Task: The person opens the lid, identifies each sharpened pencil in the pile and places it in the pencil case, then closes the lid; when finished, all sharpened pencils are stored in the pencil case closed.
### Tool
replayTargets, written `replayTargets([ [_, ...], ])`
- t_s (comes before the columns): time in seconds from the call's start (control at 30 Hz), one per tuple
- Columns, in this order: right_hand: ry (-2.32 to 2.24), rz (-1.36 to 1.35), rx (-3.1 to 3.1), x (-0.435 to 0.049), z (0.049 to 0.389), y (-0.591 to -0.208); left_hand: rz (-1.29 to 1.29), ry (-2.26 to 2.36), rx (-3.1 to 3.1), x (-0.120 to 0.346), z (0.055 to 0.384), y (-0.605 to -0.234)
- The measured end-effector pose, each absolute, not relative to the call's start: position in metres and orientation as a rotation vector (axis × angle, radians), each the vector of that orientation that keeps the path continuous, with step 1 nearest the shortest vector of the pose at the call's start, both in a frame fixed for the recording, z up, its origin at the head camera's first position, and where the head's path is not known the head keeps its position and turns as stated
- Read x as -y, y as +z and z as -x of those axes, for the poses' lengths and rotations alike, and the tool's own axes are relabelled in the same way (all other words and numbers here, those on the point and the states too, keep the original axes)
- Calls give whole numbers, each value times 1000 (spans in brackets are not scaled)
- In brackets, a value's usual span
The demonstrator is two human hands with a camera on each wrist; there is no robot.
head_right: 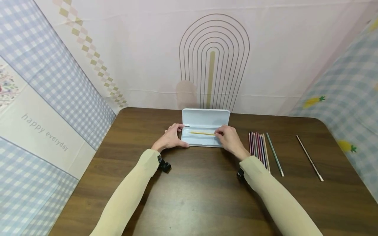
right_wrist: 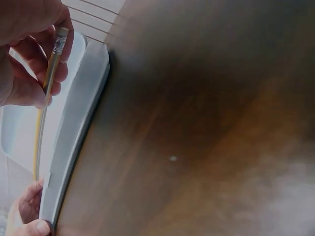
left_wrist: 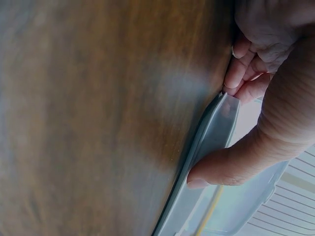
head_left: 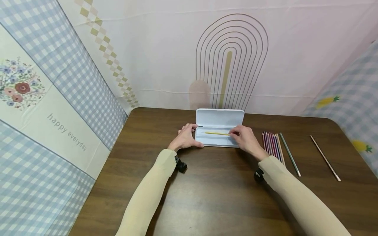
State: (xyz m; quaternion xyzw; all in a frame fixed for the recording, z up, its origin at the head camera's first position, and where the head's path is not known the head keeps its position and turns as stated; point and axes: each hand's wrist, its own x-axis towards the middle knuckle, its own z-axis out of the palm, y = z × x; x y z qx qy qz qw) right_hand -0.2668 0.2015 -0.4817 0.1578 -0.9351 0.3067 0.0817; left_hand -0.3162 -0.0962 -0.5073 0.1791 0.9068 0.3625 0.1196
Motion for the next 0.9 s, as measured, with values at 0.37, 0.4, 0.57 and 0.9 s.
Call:
replayTargets([
  [0.37, 908, -479, 2942, -195, 286, -480, -524, 1064, -2647, 96, 316, -506],
  [0.4, 907, -482, 2948, -194, 287, -479, -524, 1067, -2646, 96, 315, -506],
  [0.57, 900, -491, 2987, -192, 291, -474, -523, 1072, -2649, 96, 316, -507],
  [0.9, 926, -457, 3121, -188, 303, -466, -532, 1078, -2647, 96, 316, -507],
])
